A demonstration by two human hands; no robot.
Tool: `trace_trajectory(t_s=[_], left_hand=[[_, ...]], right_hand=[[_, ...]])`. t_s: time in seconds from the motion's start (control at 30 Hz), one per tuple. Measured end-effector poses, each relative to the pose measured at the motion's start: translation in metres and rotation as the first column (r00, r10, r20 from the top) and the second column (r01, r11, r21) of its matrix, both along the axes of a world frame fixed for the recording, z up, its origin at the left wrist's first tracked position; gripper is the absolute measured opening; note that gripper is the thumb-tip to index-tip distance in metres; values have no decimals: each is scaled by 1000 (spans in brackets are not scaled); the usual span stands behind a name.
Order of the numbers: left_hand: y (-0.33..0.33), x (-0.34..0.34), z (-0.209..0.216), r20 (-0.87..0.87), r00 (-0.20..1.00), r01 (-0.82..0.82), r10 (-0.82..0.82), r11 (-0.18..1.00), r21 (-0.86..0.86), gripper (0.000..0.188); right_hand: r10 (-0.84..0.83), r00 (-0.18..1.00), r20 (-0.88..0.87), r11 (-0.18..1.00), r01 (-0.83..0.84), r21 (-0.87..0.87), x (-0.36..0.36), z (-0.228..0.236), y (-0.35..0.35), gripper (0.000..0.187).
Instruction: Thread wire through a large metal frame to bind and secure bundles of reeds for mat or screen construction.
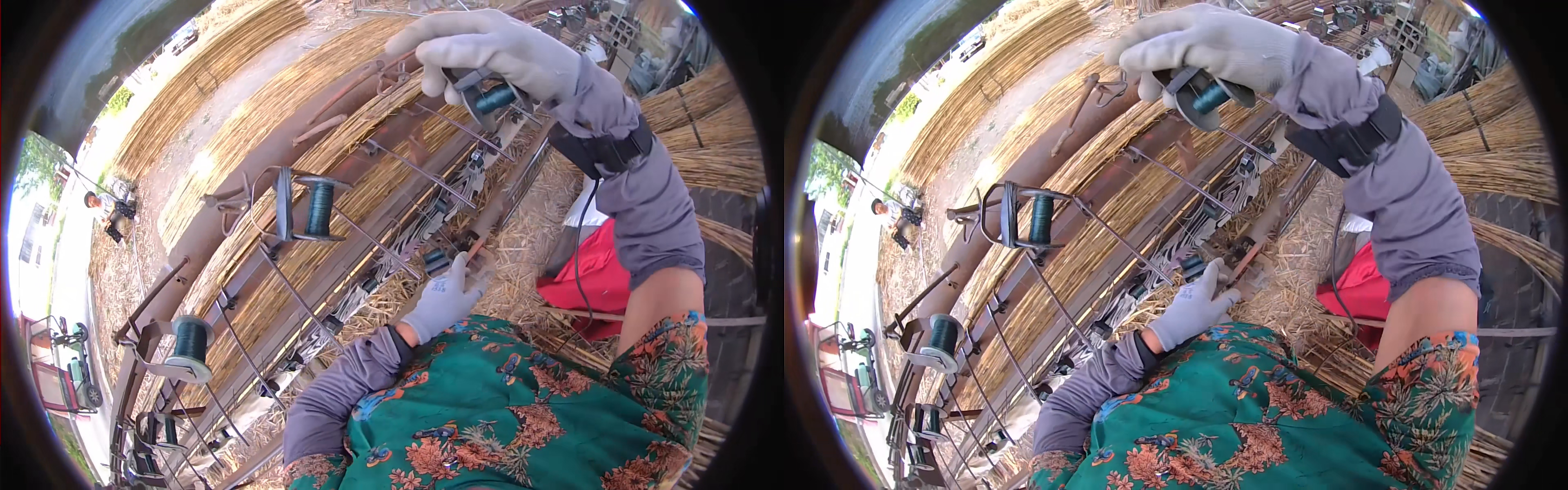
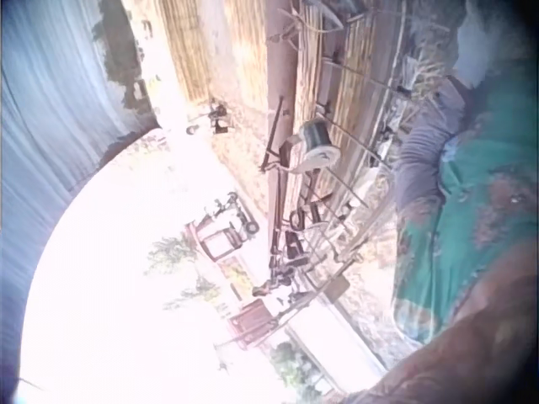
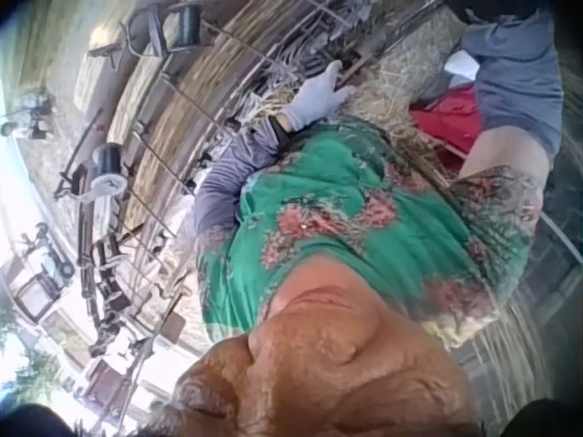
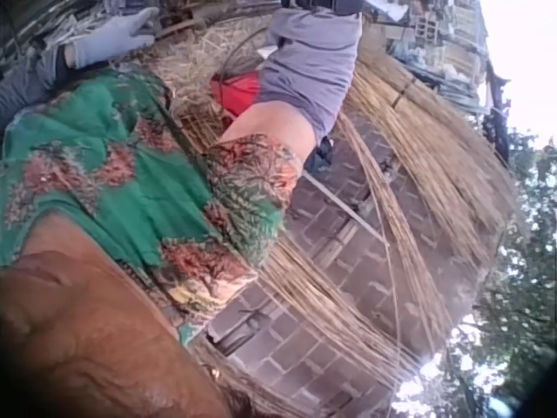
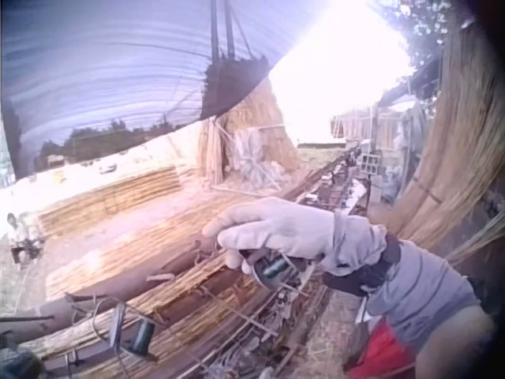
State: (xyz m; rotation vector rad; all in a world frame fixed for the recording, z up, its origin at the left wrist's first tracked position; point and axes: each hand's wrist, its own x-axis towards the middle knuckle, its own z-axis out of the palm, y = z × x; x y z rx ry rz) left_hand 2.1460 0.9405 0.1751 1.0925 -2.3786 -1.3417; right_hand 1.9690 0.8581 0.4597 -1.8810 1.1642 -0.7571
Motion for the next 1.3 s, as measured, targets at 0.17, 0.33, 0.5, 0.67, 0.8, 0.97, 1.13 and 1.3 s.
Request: trace_trajectory(t_s=[0.17, 0.33, 0.5, 0.67, 0.8, 0.97, 1.13, 1.3], left_hand=[[1, 25, 19, 309, 951, 168, -30, 887, -430, 62], [-64, 97, 22, -472, 822, -446, 317, 875, -189, 51], [-172, 169, -34, -325, 252, -742, 912, 397, 540, 50], [-205, 166, -53, -239, 380, -511, 893, 419, 751, 20], [-133, 148, -8, -424, 359, -504, 831, 555, 661, 19], [-11, 132, 55, -528, 654, -359, 542, 836, 414, 27], [10, 144, 67, -819, 192, 21, 540, 832, 554, 30], [38, 135, 24, -514, 520, 122, 682, 536, 835, 40]], right_hand=[[-44, 852, -521, 944, -136, -302, 8, 2, -11, 45], [-80, 825, -560, 893, -190, -407, 16, -23, -6, 62], [-389, 679, -622, 691, -232, -685, 35, -36, 9, 75], [-76, 941, -330, 687, -191, -702, 103, -27, 43, 79], [68, 974, -216, 792, -185, -582, 156, -38, 42, 73], [-161, 854, -495, 615, -305, -727, 147, -34, 27, 62], [-345, 796, -497, 420, -342, -840, 154, 8, 8, 49], [51, 887, -458, 959, -171, -226, 151, -25, 52, 45]])
